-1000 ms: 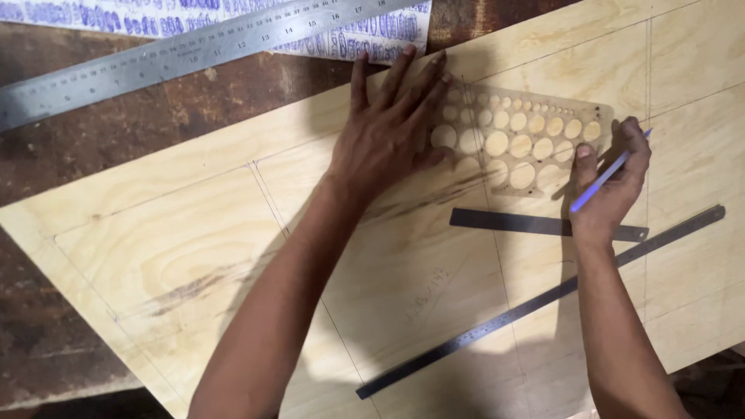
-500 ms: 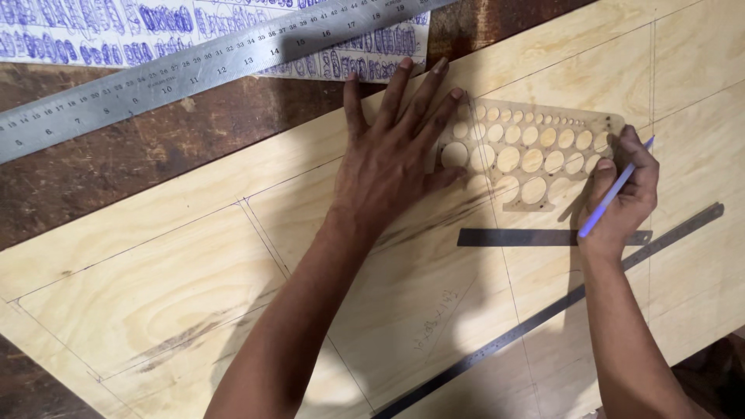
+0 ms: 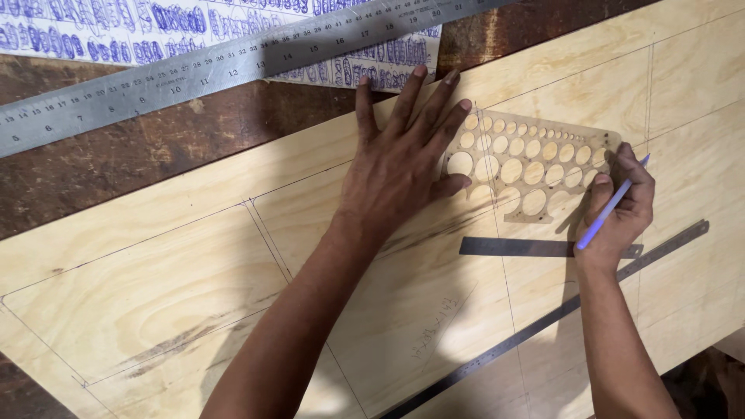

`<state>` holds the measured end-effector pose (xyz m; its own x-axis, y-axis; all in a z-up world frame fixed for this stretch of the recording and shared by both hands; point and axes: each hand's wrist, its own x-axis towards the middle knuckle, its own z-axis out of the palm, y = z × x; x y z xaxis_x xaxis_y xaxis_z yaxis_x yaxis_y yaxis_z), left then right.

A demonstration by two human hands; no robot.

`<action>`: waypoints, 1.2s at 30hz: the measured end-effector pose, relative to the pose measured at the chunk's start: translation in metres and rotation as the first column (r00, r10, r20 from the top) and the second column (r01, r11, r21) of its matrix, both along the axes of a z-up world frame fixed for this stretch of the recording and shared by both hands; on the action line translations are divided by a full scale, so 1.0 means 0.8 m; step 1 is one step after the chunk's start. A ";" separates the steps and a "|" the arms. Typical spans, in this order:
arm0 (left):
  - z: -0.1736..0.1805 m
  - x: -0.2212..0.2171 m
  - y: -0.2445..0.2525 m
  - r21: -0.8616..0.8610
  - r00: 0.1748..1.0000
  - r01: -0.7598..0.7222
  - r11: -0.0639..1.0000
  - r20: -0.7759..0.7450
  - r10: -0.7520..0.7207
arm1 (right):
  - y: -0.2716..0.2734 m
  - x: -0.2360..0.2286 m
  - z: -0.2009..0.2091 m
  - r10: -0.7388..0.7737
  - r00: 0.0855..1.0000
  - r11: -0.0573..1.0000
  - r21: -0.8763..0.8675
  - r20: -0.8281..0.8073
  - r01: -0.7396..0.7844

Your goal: The person uses a metal ruler and a purple pen to draw straight lines and measure dimensions on a large plywood sheet. They then use a circle template to trace multiple circles of varying sizes onto the wood surface.

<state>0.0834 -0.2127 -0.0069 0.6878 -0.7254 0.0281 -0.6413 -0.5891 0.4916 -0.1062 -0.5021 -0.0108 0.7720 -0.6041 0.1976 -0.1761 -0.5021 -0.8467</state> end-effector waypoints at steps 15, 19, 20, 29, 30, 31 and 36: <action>0.002 0.000 -0.001 0.022 1.000 0.009 1.000 0.003 -0.010 | 0.004 0.002 0.006 -0.080 0.990 0.969 0.244 0.115 0.050; 0.003 0.003 0.000 0.026 1.000 0.010 1.000 0.001 -0.010 | 0.011 0.008 0.009 -0.063 0.994 0.973 0.227 0.091 0.041; 0.003 0.002 0.000 0.019 1.000 0.012 1.000 -0.007 -0.011 | 0.012 0.006 0.012 -0.051 0.998 0.992 0.120 0.023 0.048; -0.002 0.000 -0.003 0.038 0.999 0.015 0.999 -0.032 -0.014 | 0.046 0.029 0.041 0.164 0.986 0.985 0.054 0.021 -0.165; -0.002 0.000 -0.004 0.030 0.999 0.021 0.999 -0.042 -0.020 | 0.059 0.035 0.049 0.173 0.978 0.984 0.057 -0.120 -0.167; -0.002 0.000 -0.003 0.023 0.998 0.028 0.999 -0.051 -0.026 | 0.075 0.044 0.056 0.181 0.949 0.983 0.061 -0.257 -0.171; -0.001 0.000 -0.003 0.013 0.999 0.004 1.000 -0.033 -0.004 | 0.122 0.104 0.062 0.219 0.954 0.950 0.267 -0.205 -0.161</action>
<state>0.0833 -0.2154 -0.0079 0.6853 -0.7282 -0.0037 -0.6275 -0.5931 0.5045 -0.0231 -0.4042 0.0387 0.8836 -0.4487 -0.1336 -0.3019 -0.3282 -0.8951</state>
